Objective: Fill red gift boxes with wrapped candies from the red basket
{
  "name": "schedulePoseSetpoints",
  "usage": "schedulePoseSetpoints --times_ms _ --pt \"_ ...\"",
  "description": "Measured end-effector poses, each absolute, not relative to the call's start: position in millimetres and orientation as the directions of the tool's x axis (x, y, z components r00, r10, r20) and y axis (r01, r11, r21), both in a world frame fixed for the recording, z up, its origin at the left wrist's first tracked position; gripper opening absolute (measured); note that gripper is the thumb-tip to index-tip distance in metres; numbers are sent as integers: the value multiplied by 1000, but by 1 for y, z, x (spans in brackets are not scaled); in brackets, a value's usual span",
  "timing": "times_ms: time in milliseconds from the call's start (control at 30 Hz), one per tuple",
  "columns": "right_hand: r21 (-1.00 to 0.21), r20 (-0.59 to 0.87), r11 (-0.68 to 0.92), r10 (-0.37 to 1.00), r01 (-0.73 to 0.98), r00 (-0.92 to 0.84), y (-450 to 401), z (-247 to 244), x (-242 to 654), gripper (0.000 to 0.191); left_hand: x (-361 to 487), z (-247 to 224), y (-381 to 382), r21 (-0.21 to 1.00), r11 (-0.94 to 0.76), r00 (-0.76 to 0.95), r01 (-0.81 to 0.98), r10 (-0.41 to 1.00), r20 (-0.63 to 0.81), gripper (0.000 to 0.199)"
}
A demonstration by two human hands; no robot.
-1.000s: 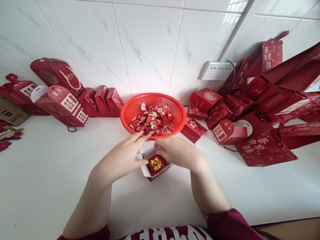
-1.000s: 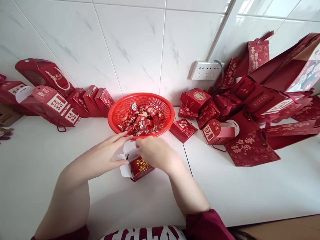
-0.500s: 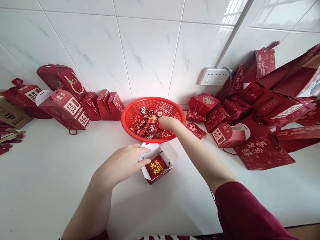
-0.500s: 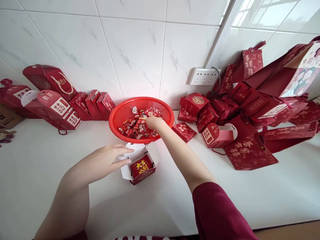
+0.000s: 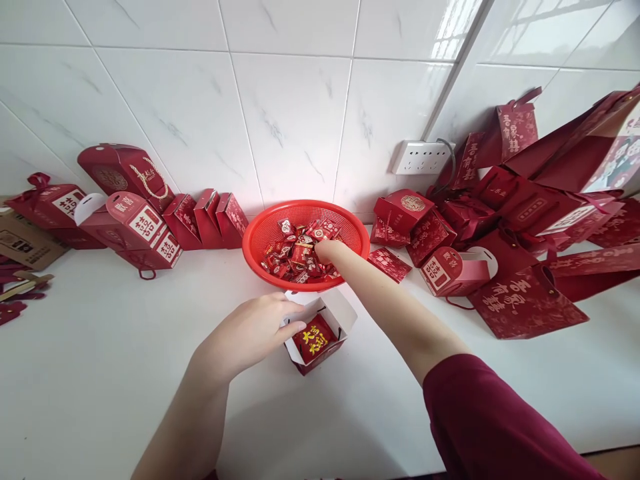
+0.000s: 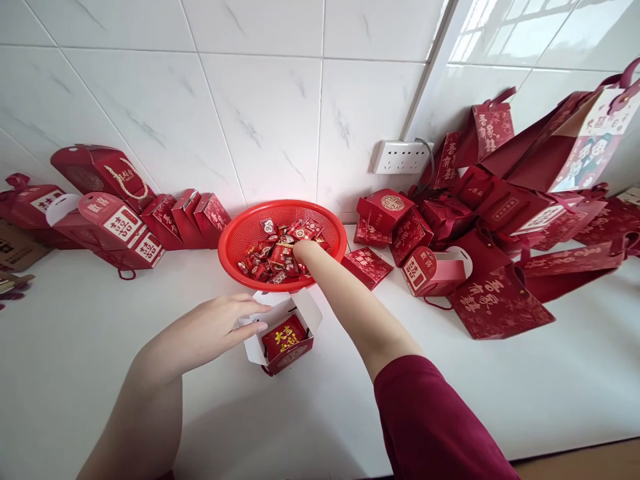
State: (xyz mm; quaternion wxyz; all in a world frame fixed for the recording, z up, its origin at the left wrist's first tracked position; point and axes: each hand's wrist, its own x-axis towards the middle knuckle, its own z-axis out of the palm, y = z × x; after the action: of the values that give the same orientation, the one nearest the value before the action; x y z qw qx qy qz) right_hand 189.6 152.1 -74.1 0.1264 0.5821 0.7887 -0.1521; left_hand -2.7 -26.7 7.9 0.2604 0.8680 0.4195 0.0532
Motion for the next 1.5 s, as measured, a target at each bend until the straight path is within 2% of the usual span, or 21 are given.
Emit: schedulePoseSetpoints --times_ms 100,167,300,433,467,533,600,700,767,867,933,1200,1500 --pt "-105 -399 241 878 965 -263 151 -69 197 33 -3 9 -27 518 -519 648 680 756 -93 33" --pt "-157 -342 242 896 957 -283 145 -64 204 32 -3 9 -27 518 -522 643 678 762 -73 32" --pt "-306 -89 250 953 919 -289 112 -50 223 20 0 10 -26 519 -513 594 684 804 13 33" --pt "-444 145 282 959 851 -242 60 -32 243 27 10 9 -22 598 -450 459 664 876 149 32" --pt "-499 208 314 948 808 -240 46 -27 246 26 13 8 -20 636 -425 405 644 895 189 30" --pt "-671 362 438 898 599 -250 23 -16 248 19 18 6 -16 714 -384 281 585 922 266 29" --pt "-759 444 517 856 395 -266 5 -8 247 15 22 3 -13 795 -354 199 493 935 293 33" --pt "-825 462 528 836 203 -296 -8 -2 242 14 23 2 -10 903 -288 253 319 944 212 31" --pt "-862 460 502 832 69 -311 -8 -3 239 14 20 4 -10 934 -254 311 251 935 170 28" --pt "-892 450 439 832 -113 -325 -1 -6 235 14 16 9 -11 940 -249 295 234 939 175 26" --pt "-896 444 412 836 -168 -323 5 -8 232 14 15 13 -12 937 -250 266 243 946 184 24" --pt "-904 427 411 842 -120 -330 18 -10 231 13 15 17 -13 892 -270 223 363 954 199 20" --pt "-892 450 441 845 -100 -290 15 -10 231 11 12 10 -9 821 -329 262 466 938 227 27"
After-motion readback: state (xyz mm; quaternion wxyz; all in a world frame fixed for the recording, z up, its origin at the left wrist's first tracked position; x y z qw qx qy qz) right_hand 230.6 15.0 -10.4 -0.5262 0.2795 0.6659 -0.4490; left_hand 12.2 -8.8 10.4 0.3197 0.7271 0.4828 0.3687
